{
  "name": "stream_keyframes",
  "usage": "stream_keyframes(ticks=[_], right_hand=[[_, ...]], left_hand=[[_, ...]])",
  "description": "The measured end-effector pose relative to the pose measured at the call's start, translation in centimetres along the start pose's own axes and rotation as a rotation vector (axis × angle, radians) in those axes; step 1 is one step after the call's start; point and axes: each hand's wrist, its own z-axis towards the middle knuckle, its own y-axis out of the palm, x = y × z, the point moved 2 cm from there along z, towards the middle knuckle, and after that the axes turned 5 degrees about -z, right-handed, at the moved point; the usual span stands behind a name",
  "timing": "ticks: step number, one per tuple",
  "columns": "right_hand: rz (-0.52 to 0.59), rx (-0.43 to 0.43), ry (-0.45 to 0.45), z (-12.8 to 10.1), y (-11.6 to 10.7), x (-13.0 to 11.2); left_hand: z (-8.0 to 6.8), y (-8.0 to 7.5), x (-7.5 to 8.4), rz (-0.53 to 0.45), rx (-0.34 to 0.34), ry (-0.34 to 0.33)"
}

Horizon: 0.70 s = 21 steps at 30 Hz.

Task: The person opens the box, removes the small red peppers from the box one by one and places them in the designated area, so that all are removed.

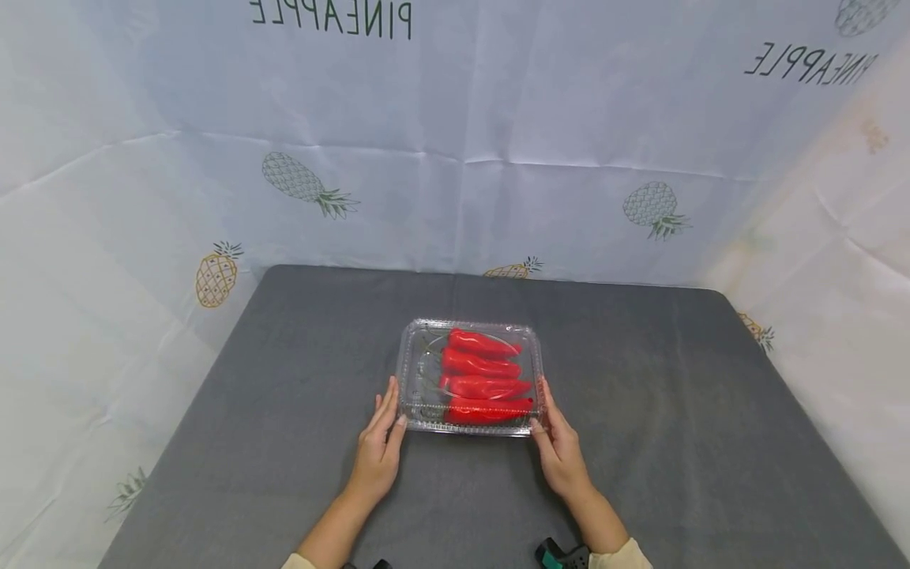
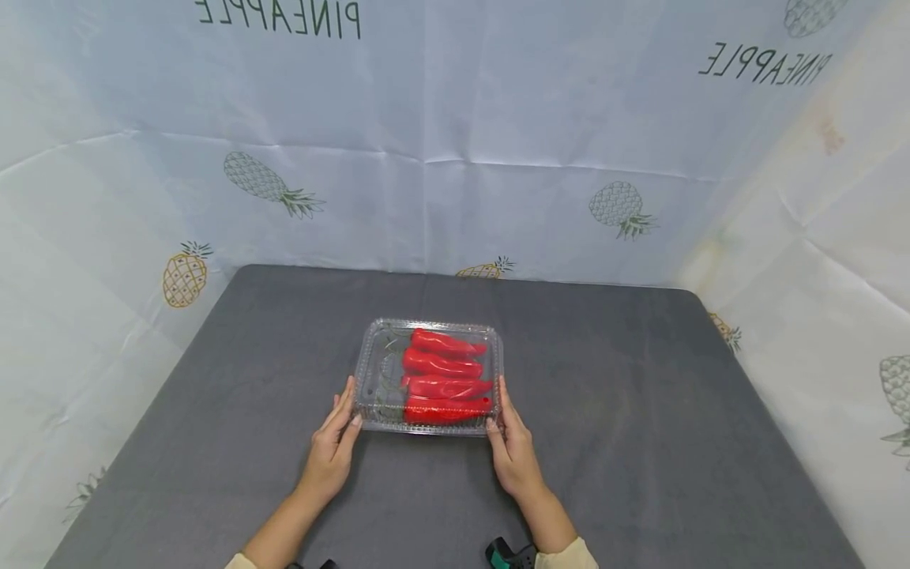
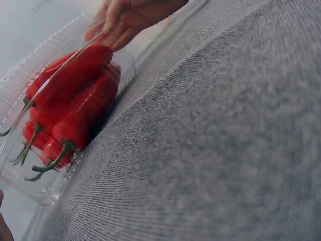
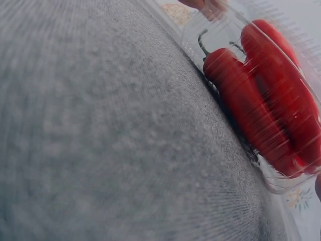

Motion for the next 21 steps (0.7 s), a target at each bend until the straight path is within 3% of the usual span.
stream_keyframes(ticks=[5,9,16,21], right_hand=[[-0.017,0.009,0.041,0.2,-0.1,-0.1],[-0.049,0.039,0.057,0.9,-0.6,-0.3],[-0.101,0.036,-0.026,2.6,-2.3,-0.6],[0.003,0.034,-0.053,3.3,-3.1,1.5]], left_hand=[[-0.8,0.4,-1.9,0.004,-0.016,-0.006],[-0.9,0.2,-2.4,0.001,-0.067,-0.048],[0.7,-2.0,-2.2,0.014,-0.291,-0.128],[2.7,-3.2,-2.4,-0.006,-0.424,-0.133]])
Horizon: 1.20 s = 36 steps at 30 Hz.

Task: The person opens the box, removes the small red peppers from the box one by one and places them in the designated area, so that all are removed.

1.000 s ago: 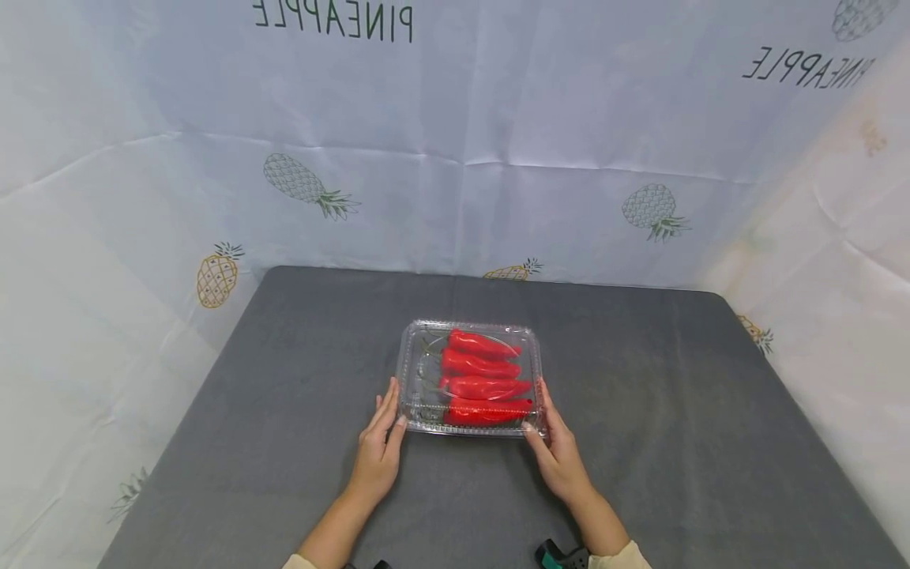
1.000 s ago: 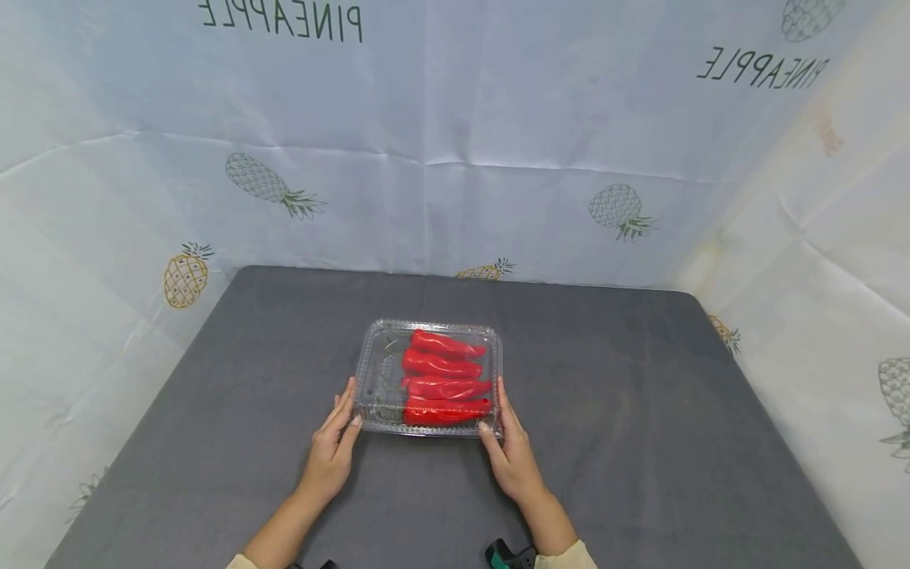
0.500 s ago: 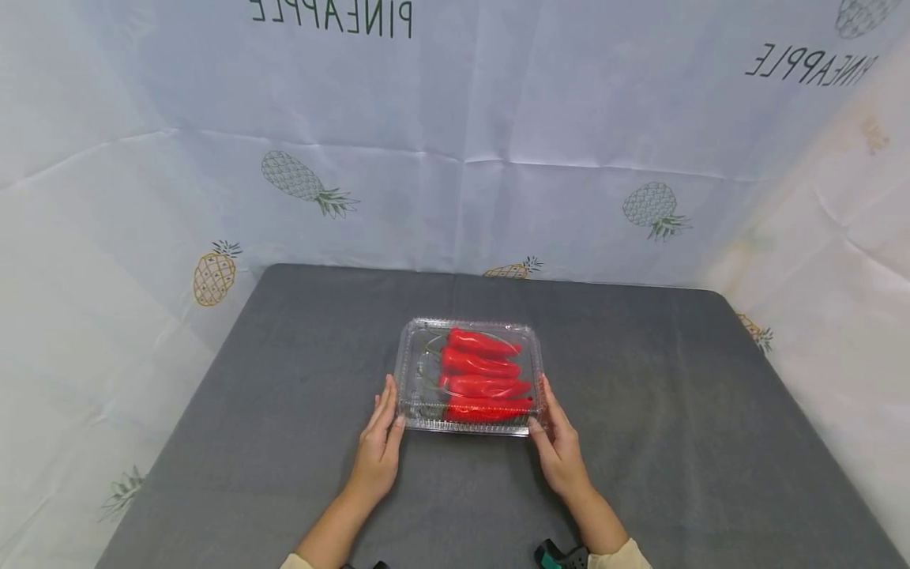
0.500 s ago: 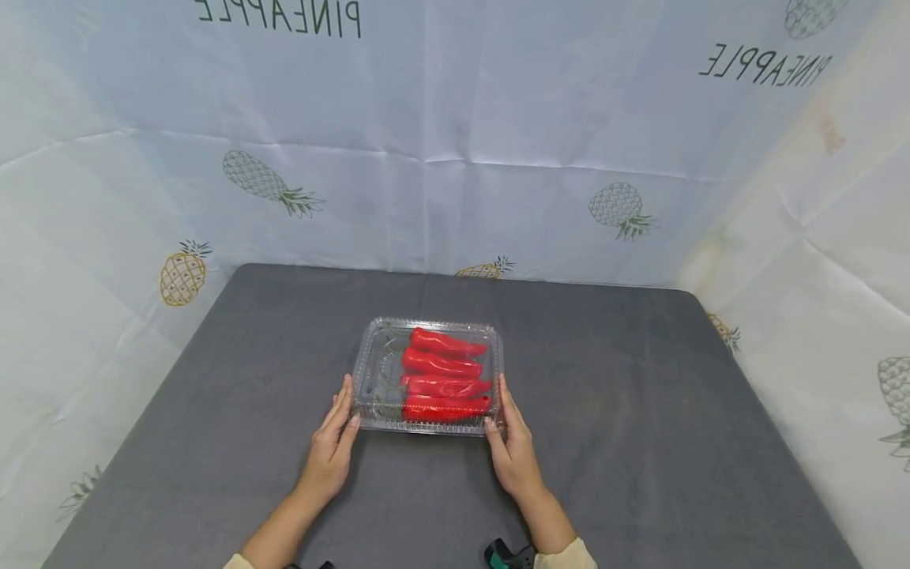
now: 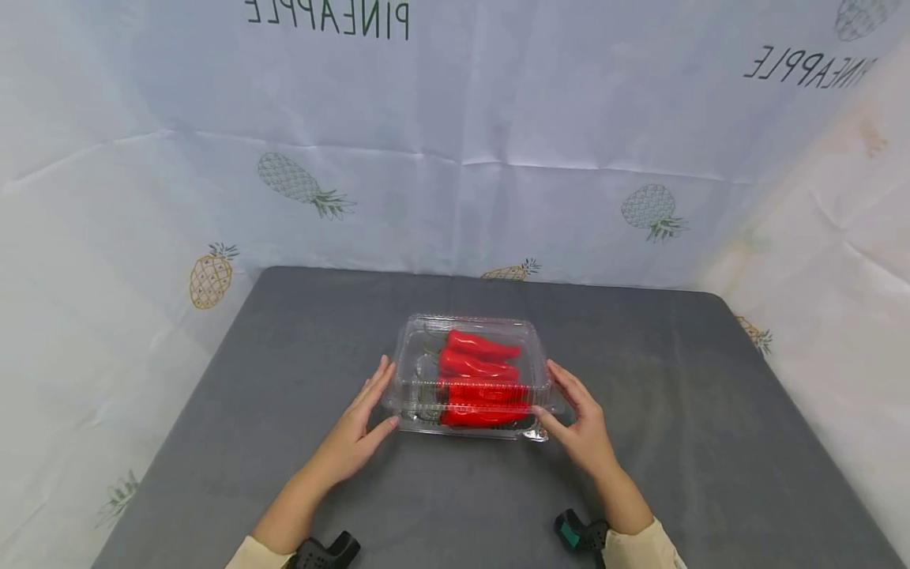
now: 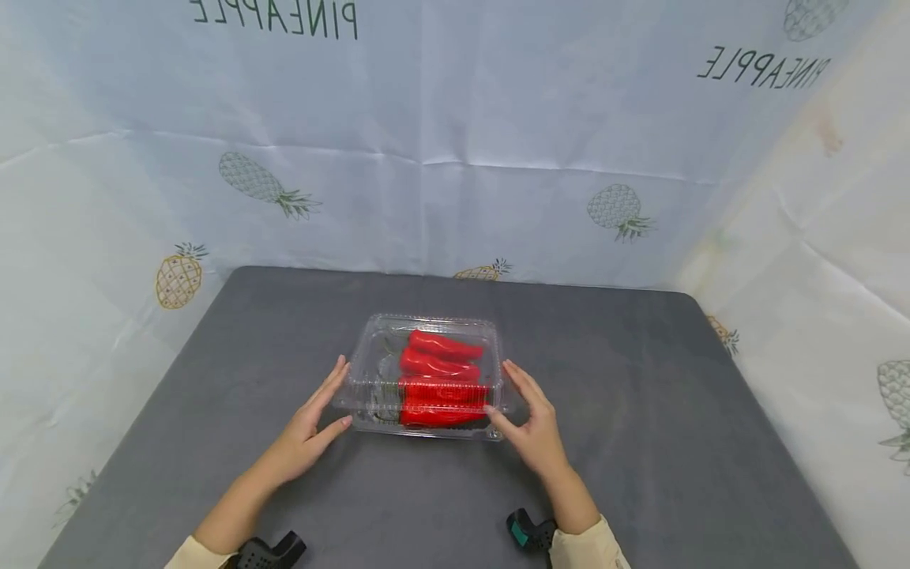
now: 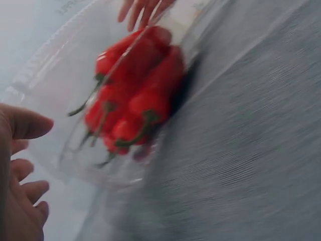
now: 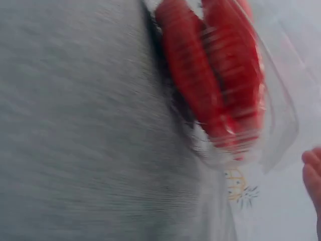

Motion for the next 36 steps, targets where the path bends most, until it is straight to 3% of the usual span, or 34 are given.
stream_keyframes(ticks=[5,10,14,18,25,31,36], right_hand=[[0.169,0.003,-0.006,0.6,0.0,2.0],[0.21,-0.04,-0.016,0.9,0.3,2.4],[0.184,-0.083,0.001,1.3,0.7,2.6],[0.172,-0.122,-0.018,2.1,0.6,2.8],[-0.032,-0.223,0.166,4.2,0.1,3.0],[0.008,-0.352,0.204,6.4,1.2,4.9],[-0.055,-0.414,0.271,8.0,1.8,6.7]], left_hand=[[2.2,-1.2,-0.5,-0.043,-0.068,0.001],[3.8,-1.6,-1.7,-0.085,-0.104,-0.084],[4.5,-1.5,-2.5,-0.152,-0.102,-0.113],[5.3,-1.2,-3.0,-0.224,-0.059,-0.077],[7.2,-1.3,-3.1,-0.284,-0.042,-0.051],[8.9,-1.8,-3.1,-0.293,-0.057,-0.051],[10.3,-1.9,-3.4,-0.287,-0.055,-0.086]])
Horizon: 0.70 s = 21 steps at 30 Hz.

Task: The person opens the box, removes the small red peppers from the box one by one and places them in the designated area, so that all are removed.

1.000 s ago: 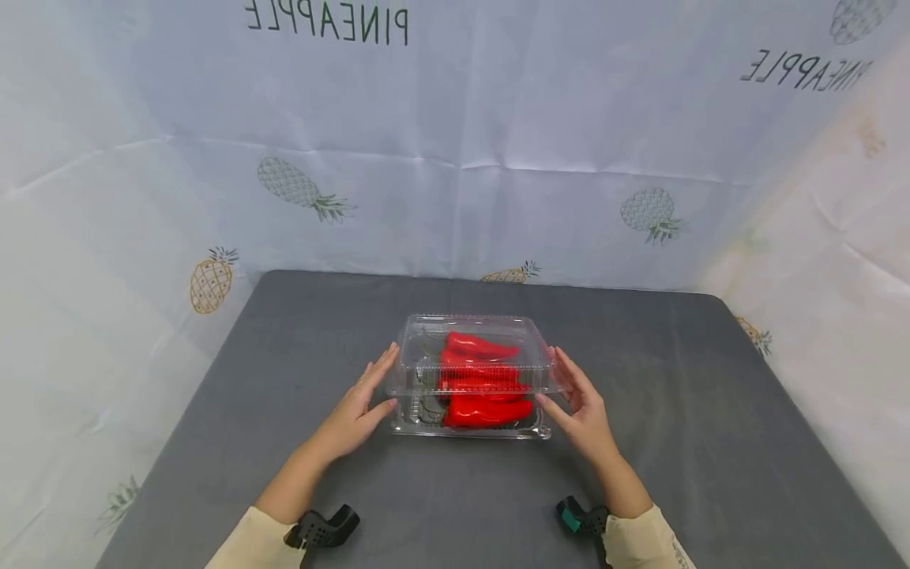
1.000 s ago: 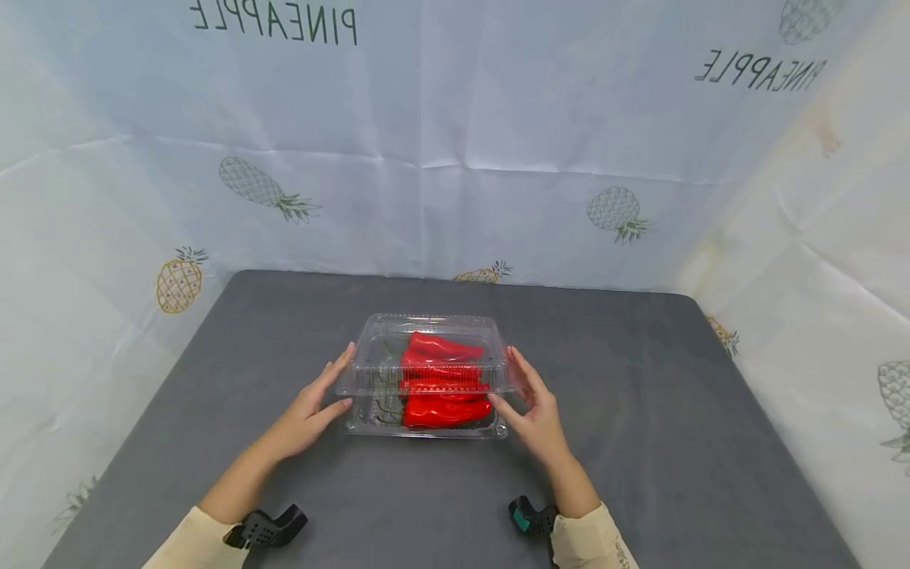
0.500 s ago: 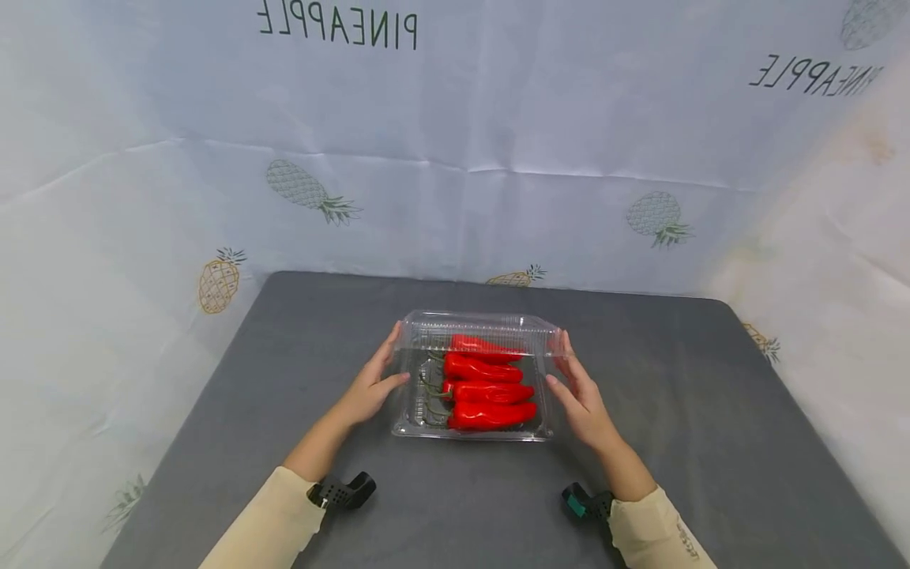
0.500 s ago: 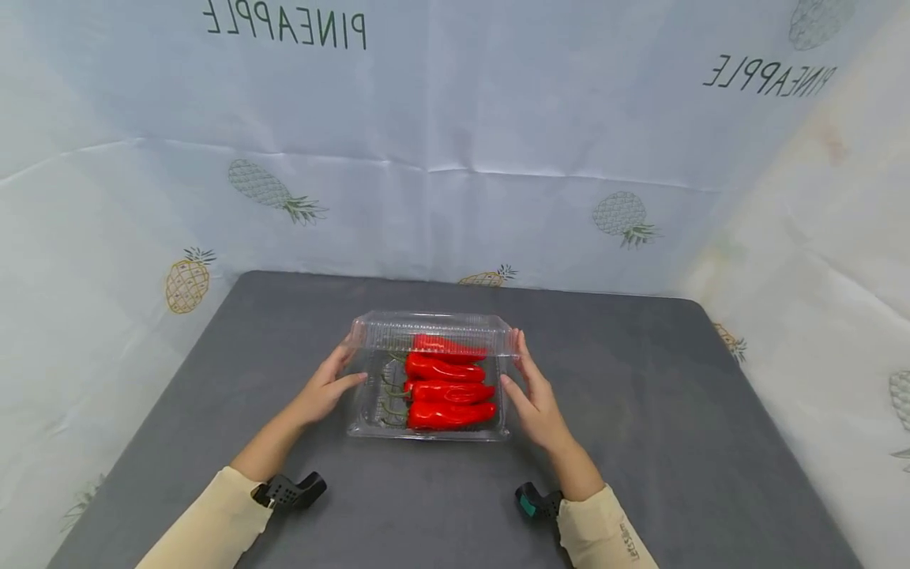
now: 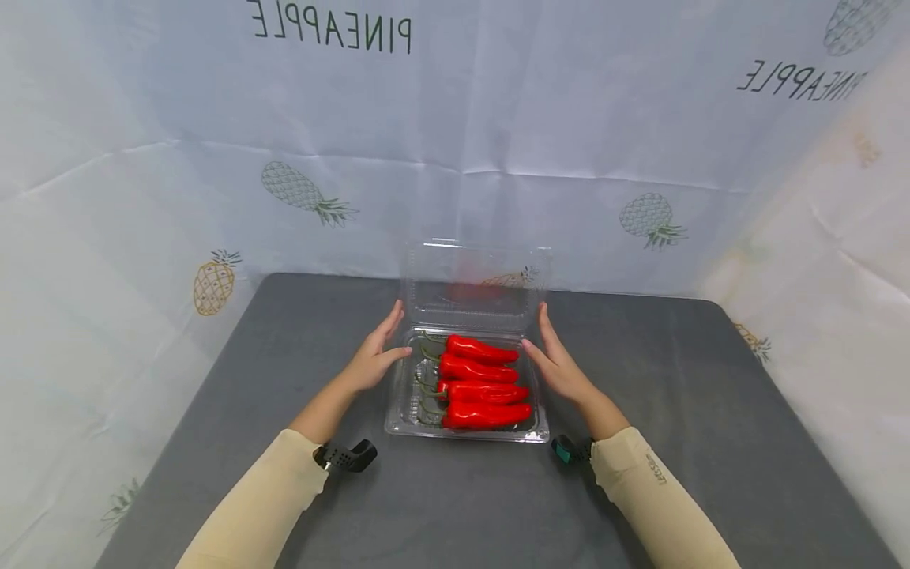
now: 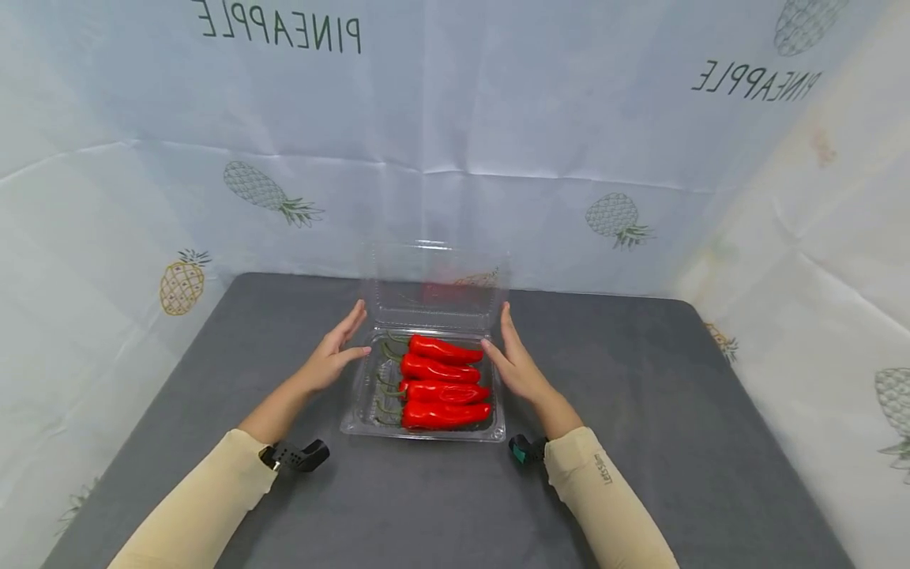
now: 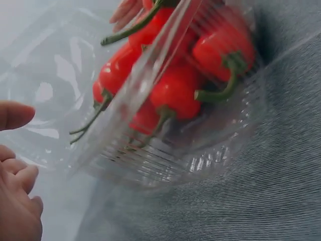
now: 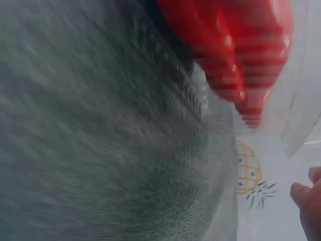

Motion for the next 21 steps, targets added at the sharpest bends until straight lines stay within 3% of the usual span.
stream_keyframes(ticks=[5,10,21], right_hand=[[-0.026,-0.025,0.044,1.9,0.0,1.0],[-0.035,-0.047,0.092,3.0,0.6,1.9],[-0.049,-0.059,0.145,3.4,0.8,2.2]], left_hand=[[1.8,-0.1,-0.9,-0.028,0.015,-0.059],[2.8,-0.5,-1.6,-0.091,0.021,-0.176],[2.7,-0.4,-1.6,0.085,-0.032,-0.282]])
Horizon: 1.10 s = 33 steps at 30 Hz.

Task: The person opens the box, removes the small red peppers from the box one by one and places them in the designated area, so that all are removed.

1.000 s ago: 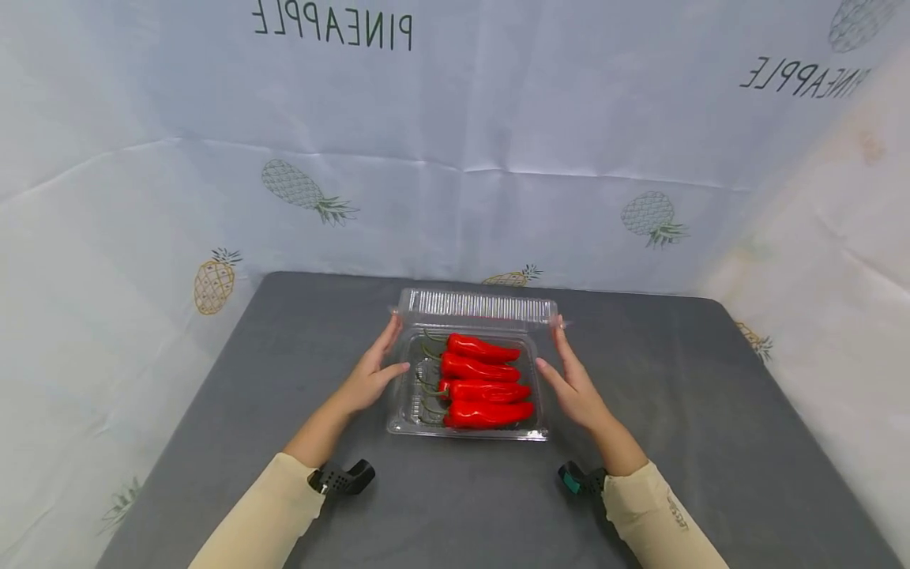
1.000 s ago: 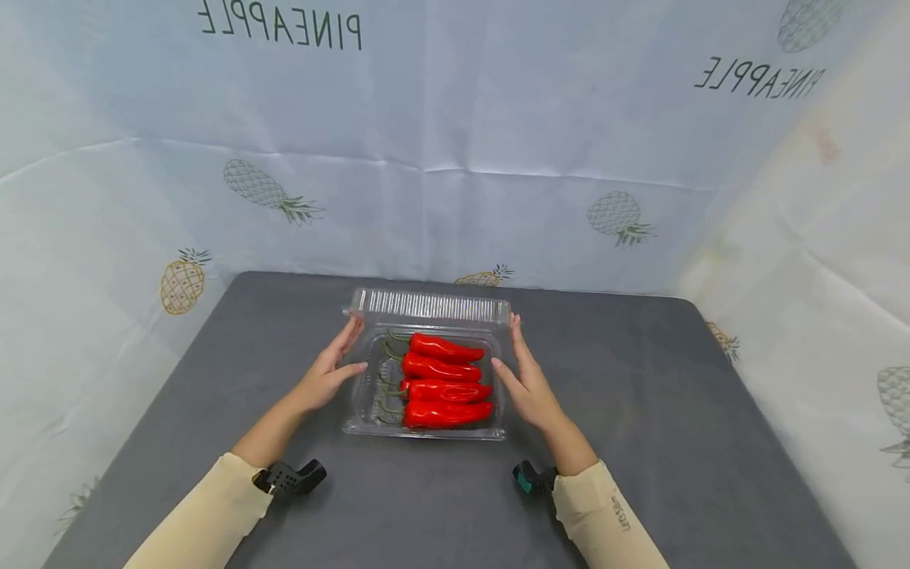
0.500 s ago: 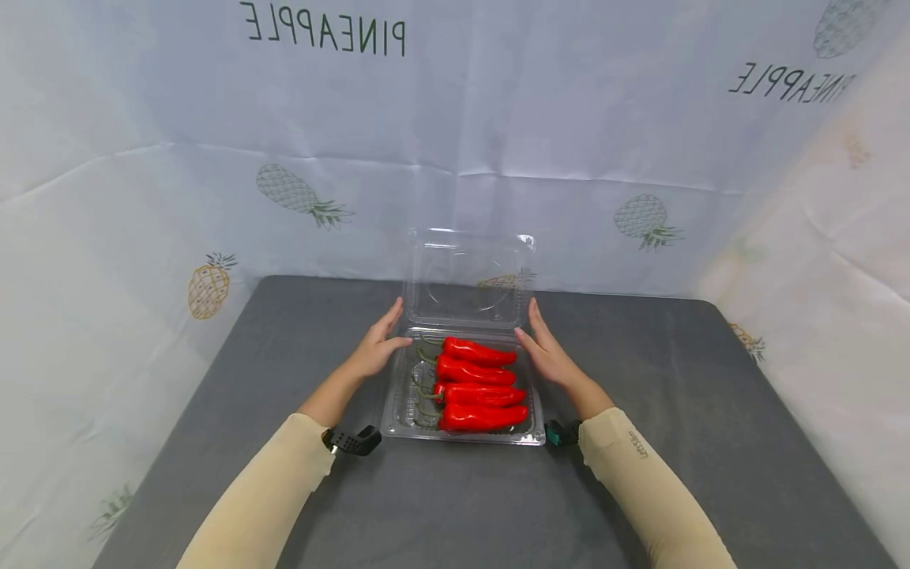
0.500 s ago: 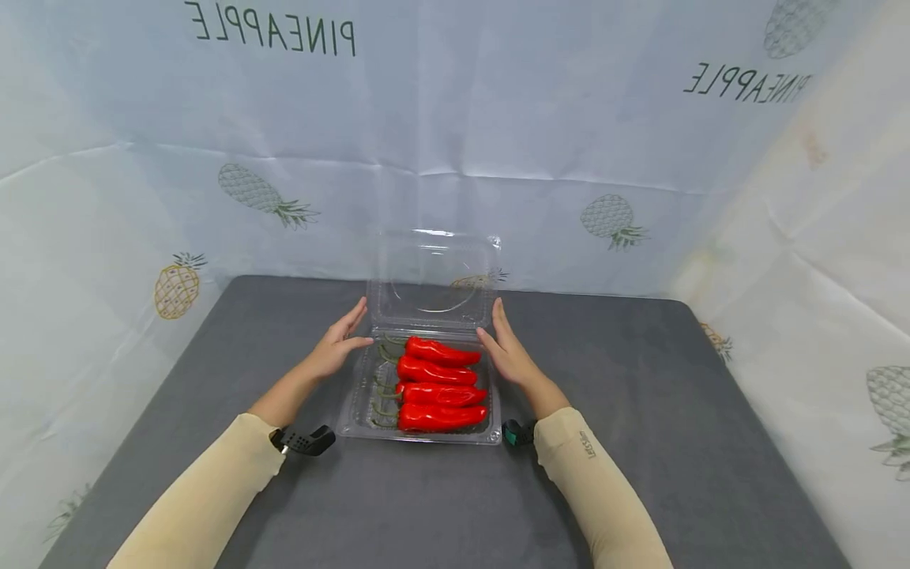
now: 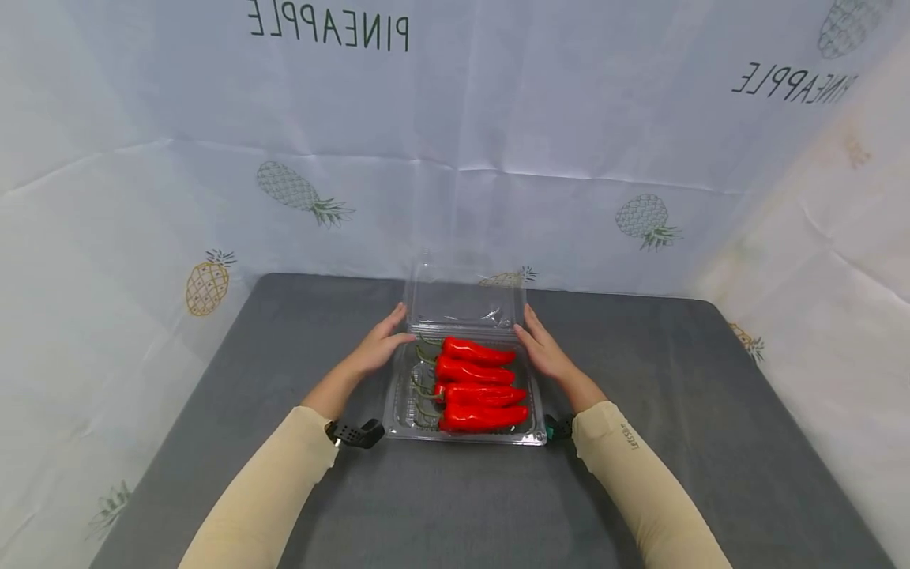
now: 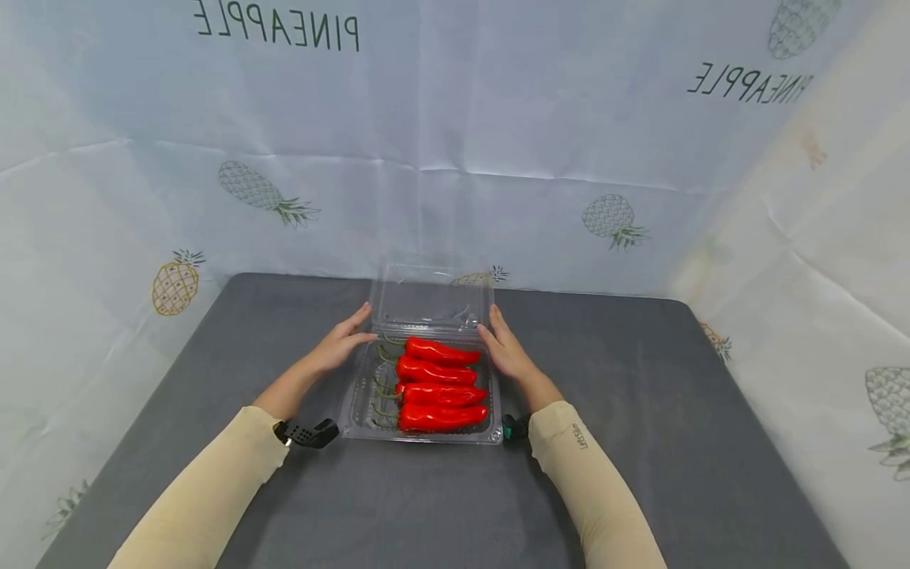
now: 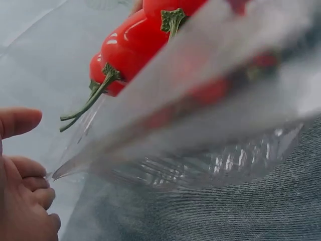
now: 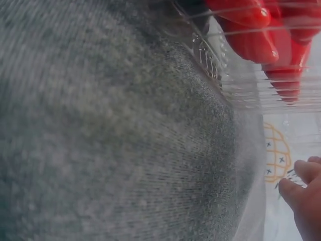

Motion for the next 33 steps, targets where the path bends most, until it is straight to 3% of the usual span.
stream_keyframes(ticks=[5,11,21,26,33], right_hand=[[-0.022,-0.01,0.019,-0.2,0.0,-0.4],[-0.052,-0.003,0.049,-0.2,0.4,0.1],[-0.055,0.019,0.035,-0.2,0.6,0.2],[-0.038,0.019,0.031,-0.2,0.6,0.2],[-0.034,0.028,0.041,-0.1,0.5,0.4]], left_hand=[[-0.5,0.2,0.5,0.034,-0.018,-0.038],[-0.3,0.2,-0.2,0.094,-0.049,-0.096],[-0.7,0.1,-0.4,0.054,-0.047,-0.105],[-2.8,0.4,-0.6,-0.025,-0.011,-0.115],[-6.6,2.5,-1.3,-0.28,0.106,-0.11]])
